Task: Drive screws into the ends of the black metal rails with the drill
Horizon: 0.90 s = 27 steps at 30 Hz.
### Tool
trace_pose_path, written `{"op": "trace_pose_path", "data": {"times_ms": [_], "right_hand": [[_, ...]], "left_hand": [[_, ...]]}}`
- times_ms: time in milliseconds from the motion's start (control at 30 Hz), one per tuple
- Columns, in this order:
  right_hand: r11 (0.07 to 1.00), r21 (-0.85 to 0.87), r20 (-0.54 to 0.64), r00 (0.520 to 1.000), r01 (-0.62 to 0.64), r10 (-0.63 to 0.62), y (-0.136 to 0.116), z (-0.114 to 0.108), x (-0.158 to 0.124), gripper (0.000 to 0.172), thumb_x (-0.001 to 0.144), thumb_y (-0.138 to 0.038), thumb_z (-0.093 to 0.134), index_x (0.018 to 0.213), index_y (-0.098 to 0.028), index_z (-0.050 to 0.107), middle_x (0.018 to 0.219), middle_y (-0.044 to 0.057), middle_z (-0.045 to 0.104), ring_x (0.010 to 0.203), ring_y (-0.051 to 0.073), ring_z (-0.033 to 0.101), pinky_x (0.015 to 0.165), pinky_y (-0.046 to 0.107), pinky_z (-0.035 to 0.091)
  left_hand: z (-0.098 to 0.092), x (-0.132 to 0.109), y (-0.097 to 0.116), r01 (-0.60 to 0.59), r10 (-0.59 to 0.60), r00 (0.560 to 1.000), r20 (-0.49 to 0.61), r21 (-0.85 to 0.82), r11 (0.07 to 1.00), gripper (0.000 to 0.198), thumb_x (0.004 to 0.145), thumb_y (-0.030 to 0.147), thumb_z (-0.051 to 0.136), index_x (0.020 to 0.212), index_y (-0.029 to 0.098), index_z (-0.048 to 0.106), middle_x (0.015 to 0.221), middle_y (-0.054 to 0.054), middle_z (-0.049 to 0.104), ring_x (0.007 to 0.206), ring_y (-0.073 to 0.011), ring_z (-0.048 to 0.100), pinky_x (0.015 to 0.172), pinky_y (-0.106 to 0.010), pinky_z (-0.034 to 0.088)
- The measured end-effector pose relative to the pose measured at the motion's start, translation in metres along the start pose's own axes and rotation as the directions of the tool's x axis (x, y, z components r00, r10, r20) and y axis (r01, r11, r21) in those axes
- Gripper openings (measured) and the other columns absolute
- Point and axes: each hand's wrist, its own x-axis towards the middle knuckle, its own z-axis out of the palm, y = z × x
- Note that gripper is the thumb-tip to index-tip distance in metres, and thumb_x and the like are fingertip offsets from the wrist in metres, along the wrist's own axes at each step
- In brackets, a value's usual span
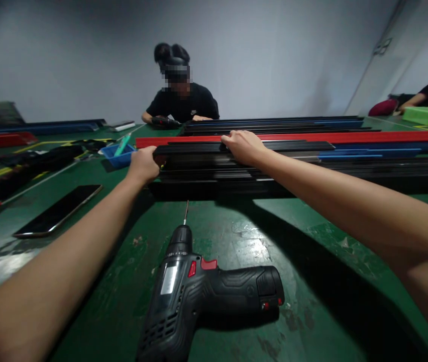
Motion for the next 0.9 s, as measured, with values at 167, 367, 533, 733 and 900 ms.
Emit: {"op": "trace_pose_path", "data": {"times_ms": [167, 367, 533, 733, 900], "right_hand": [[0.997, 0.063, 0.067, 0.997, 0.034, -0.039, -0.005, 0.015, 0.027, 0.047, 0.085, -0.01, 0.057, 0.128, -0.018, 0.074, 0.126, 0.018, 0.073, 0.107, 0.033, 0.068, 0.088, 0.04, 0.047], [0.995, 0.103, 0.118, 0.993, 0.002, -0.014, -0.002, 0.029, 0.041, 0.044, 0.081, -0.013, 0.06, 0.121, -0.018, 0.077, 0.118, 0.017, 0.076, 0.107, 0.036, 0.068, 0.089, 0.042, 0.048], [0.992, 0.128, 0.141, 0.989, 0.022, -0.04, 0.001, 0.038, 0.043, 0.038, 0.081, -0.016, 0.062, 0.116, -0.016, 0.077, 0.117, 0.019, 0.076, 0.105, 0.035, 0.068, 0.089, 0.041, 0.048], [0.983, 0.181, 0.12, 0.991, 0.04, -0.063, 0.004, 0.037, 0.048, 0.034, 0.082, -0.028, 0.07, 0.114, -0.016, 0.076, 0.105, 0.013, 0.076, 0.096, 0.03, 0.068, 0.083, 0.037, 0.047], [0.978, 0.209, 0.069, 0.998, 0.002, -0.017, 0.021, 0.031, 0.061, 0.044, 0.099, -0.047, 0.056, 0.125, -0.014, 0.071, 0.112, 0.013, 0.074, 0.099, 0.027, 0.066, 0.085, 0.037, 0.048]], "left_hand": [[0.008, 0.005, -0.016, 0.125, -0.125, 0.991, 0.037, -0.005, 0.992, 0.023, 0.079, 0.01, 0.061, 0.097, 0.012, 0.076, 0.108, -0.017, 0.078, 0.118, -0.0354, 0.069, 0.101, -0.035, 0.051], [0.027, 0.011, -0.032, 0.352, -0.352, 0.934, 0.063, -0.332, 0.875, 0.034, 0.072, 0.007, 0.063, 0.101, 0.011, 0.08, 0.103, -0.011, 0.08, 0.104, -0.0245, 0.073, 0.095, -0.028, 0.053], [0.033, 0.011, -0.033, 0.45, -0.45, 0.885, 0.121, -0.471, 0.759, 0.015, 0.071, 0.013, 0.072, 0.084, 0.012, 0.079, 0.076, -0.006, 0.074, 0.08, -0.0197, 0.07, 0.081, -0.027, 0.056], [0.031, 0.01, -0.032, 0.559, -0.508, 0.822, 0.257, -0.533, 0.635, 0.016, 0.065, 0.009, 0.08, 0.079, 0.014, 0.075, 0.054, 0.002, 0.057, 0.051, -0.0098, 0.052, 0.052, -0.02, 0.045], [0.027, 0.006, -0.027, 0.548, -0.491, 0.831, 0.26, -0.53, 0.647, 0.011, 0.068, 0.011, 0.078, 0.078, 0.015, 0.073, 0.05, 0.003, 0.053, 0.049, -0.0111, 0.05, 0.053, -0.023, 0.044]]}}
